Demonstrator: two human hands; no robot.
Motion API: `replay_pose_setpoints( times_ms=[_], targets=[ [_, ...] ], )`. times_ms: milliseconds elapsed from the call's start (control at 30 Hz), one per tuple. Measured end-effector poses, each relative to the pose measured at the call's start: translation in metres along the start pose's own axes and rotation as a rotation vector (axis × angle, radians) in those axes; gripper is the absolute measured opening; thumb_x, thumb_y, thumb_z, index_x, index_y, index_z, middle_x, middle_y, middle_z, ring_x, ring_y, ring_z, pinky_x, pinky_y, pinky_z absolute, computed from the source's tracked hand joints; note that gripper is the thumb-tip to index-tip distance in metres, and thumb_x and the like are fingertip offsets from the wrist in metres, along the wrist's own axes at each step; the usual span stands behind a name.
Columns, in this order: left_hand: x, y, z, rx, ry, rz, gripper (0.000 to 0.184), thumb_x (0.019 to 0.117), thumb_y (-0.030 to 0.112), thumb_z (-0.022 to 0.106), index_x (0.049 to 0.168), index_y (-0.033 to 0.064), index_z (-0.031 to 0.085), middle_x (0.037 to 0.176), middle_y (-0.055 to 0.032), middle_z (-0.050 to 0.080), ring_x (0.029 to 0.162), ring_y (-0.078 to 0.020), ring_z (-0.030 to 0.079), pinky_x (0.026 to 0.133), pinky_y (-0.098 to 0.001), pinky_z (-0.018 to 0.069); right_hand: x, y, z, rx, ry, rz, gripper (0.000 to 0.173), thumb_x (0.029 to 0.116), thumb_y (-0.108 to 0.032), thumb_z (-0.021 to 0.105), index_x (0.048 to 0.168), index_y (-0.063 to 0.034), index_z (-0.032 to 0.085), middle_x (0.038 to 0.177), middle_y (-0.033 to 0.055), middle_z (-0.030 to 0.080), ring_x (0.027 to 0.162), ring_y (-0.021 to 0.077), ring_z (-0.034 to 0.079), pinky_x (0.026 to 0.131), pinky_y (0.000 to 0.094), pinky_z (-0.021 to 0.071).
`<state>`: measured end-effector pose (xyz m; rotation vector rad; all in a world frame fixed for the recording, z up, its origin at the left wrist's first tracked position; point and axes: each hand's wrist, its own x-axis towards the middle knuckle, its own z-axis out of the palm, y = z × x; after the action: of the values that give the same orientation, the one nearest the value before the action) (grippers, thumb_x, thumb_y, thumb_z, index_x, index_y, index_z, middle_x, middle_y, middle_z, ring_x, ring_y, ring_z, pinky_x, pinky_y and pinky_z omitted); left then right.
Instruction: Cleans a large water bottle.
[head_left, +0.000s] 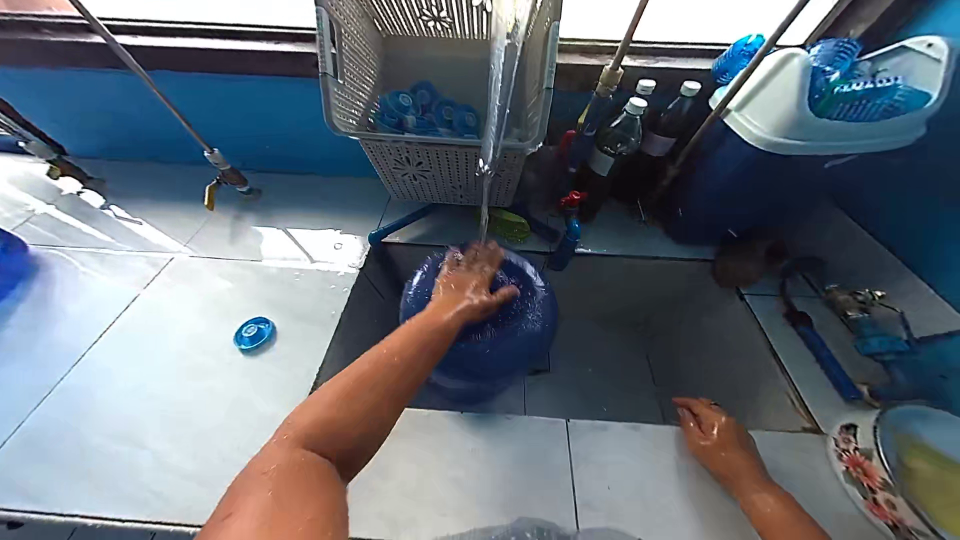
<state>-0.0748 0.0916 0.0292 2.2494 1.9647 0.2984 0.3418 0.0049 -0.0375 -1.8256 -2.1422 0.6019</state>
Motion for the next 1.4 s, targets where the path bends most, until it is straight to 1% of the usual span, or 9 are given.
replay_pose_setpoints(
  times_ms=[300,433,600,733,933,1067,1133,1267,1400],
  targets=[
    [-0.001,-0.014,-0.011,0.074,-0.042,-0.153,0.081,0.1053,0.060,0.036,0.161,0.0026,0.025,0.169,-0.0208,0.019,0.157,-0.0416,0.013,0.123,-0.0633,0.0087,-0.011,0.020,0.019,-0.241,0.103,-0.007,0.055,0.1084,-0.027,0.035,0.095,0.0111,0.073,0.104,0.0299,0.073,0.110,0.0470,0.068,0.107,0.0606,0.0409],
    [-0.018,-0.003,0.002,0.111,0.024,0.155,0.086,0.0991,0.066,0.042,0.160,0.0060,0.032,0.167,-0.0219,0.025,0.156,-0.0381,0.019,0.124,-0.0612,0.0120,-0.010,0.020,0.020,-0.256,0.127,0.002,0.054,0.1079,-0.025,0.036,0.091,0.0109,0.073,0.100,0.0300,0.073,0.107,0.0473,0.069,0.106,0.0604,0.0420],
    [0.007,0.014,-0.011,0.040,-0.021,-0.258,0.091,0.1016,0.064,0.042,0.161,-0.0011,0.020,0.168,-0.0277,0.012,0.156,-0.0452,0.009,0.123,-0.0663,0.0055,0.000,-0.037,0.033,0.150,0.102,0.011,0.032,0.1050,-0.012,0.052,0.113,0.0140,0.069,0.110,0.0338,0.070,0.108,0.0473,0.068,0.101,0.0603,0.0481],
    [-0.012,0.065,-0.007,-0.017,-0.266,-0.093,0.094,0.1005,0.065,0.044,0.160,-0.0046,0.021,0.169,-0.0247,0.011,0.158,-0.0403,0.007,0.125,-0.0603,0.0057,0.016,-0.127,0.064,0.661,0.158,-0.169,0.060,0.1020,-0.020,0.048,0.149,0.0163,0.037,0.153,0.0371,0.038,0.136,0.0381,0.053,0.111,0.0396,0.0468],
    [-0.066,0.081,-0.007,-0.092,-0.359,0.126,0.095,0.1012,0.066,0.038,0.158,-0.0083,0.023,0.167,-0.0281,0.018,0.157,-0.0384,0.014,0.127,-0.0511,0.0105,0.159,-0.209,0.021,0.231,-0.183,-0.284,0.048,0.1088,-0.010,0.038,0.152,0.0099,0.038,0.162,0.0299,0.032,0.153,0.0389,0.030,0.126,0.0479,0.0242],
    [-0.031,0.042,-0.012,-0.081,-0.284,0.020,0.077,0.1062,0.059,0.032,0.159,0.0031,0.033,0.166,-0.0188,0.029,0.157,-0.0360,0.018,0.126,-0.0562,0.0051,0.203,-0.311,0.023,0.691,-0.244,-0.385,0.028,0.1005,0.005,0.047,0.120,0.0090,0.067,0.117,0.0190,0.072,0.108,0.0217,0.068,0.100,0.0373,0.0525],
    [-0.027,0.034,-0.017,-0.023,-0.298,-0.035,0.070,0.1092,0.049,0.024,0.160,0.0003,0.025,0.167,-0.0221,0.023,0.157,-0.0380,0.013,0.126,-0.0567,0.0027,0.201,-0.347,0.030,1.153,-0.311,-0.151,0.024,0.1002,0.009,0.039,0.106,0.0104,0.062,0.090,0.0132,0.069,0.077,0.0156,0.069,0.075,0.0315,0.0590],
    [-0.026,0.004,0.013,-0.067,0.246,0.118,0.050,0.1013,0.045,0.053,0.131,0.0082,0.068,0.142,-0.0198,0.060,0.138,-0.0394,0.051,0.117,-0.0617,0.0323,0.184,-0.324,0.026,1.465,-0.454,-0.070,0.028,0.1026,-0.001,0.033,0.101,0.0018,0.061,0.084,0.0073,0.069,0.069,0.0157,0.068,0.067,0.0326,0.0598],
    [-0.004,0.012,-0.008,0.047,-0.079,-0.039,0.075,0.1076,0.049,0.030,0.159,-0.0059,0.022,0.166,-0.0308,0.017,0.155,-0.0462,0.017,0.122,-0.0634,0.0142,0.157,-0.222,-0.019,0.886,-0.430,-0.263,0.030,0.1022,0.005,0.035,0.108,0.0144,0.064,0.093,0.0164,0.068,0.076,0.0145,0.067,0.074,0.0301,0.0579]
  ],
)
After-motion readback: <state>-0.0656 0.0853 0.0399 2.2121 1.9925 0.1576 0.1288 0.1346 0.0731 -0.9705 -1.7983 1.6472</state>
